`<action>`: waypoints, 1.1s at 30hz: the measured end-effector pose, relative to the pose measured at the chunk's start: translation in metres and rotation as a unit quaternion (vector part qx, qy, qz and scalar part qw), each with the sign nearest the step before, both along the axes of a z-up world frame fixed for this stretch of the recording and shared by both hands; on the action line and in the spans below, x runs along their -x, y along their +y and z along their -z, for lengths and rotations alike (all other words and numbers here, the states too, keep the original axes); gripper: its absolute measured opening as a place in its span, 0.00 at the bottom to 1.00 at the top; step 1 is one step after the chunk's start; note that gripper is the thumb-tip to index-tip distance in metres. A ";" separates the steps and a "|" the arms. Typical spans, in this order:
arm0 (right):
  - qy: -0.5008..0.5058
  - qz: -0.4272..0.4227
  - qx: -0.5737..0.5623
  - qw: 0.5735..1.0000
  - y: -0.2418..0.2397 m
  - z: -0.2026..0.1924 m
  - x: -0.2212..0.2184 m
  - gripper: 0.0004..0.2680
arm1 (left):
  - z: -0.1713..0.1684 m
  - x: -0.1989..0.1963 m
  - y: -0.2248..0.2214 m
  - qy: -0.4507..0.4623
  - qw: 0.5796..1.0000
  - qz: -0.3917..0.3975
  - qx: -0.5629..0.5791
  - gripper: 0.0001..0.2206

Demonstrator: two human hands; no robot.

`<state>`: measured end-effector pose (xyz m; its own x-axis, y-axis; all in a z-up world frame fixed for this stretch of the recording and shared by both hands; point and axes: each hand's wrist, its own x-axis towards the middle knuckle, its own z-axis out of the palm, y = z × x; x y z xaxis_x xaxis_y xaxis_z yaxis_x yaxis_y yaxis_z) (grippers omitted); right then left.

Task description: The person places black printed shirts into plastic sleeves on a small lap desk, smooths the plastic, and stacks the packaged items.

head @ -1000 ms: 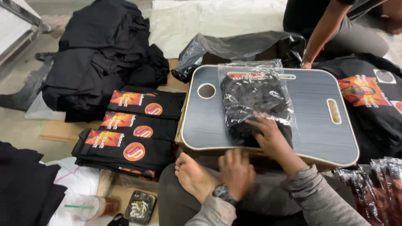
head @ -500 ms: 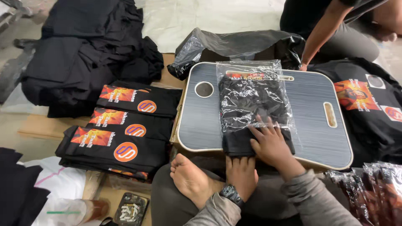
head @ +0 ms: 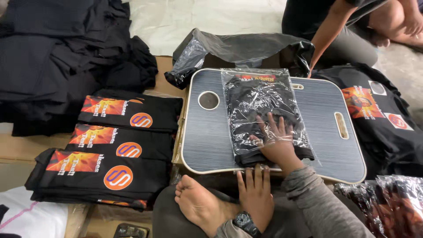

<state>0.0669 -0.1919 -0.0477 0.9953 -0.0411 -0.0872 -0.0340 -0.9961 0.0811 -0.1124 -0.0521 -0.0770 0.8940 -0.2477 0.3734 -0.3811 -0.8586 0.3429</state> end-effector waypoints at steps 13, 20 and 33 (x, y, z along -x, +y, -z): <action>0.083 -0.043 -0.055 0.994 -0.011 -0.009 0.021 0.39 | -0.004 0.004 0.000 0.017 0.998 0.009 0.058 0.46; -0.074 -0.147 -0.118 0.979 -0.006 -0.011 0.020 0.39 | 0.000 0.002 -0.001 -0.013 1.000 -0.003 0.018 0.51; 0.072 0.015 -0.044 0.996 0.006 -0.087 0.011 0.34 | -0.013 0.006 0.011 -0.043 0.998 0.033 0.023 0.43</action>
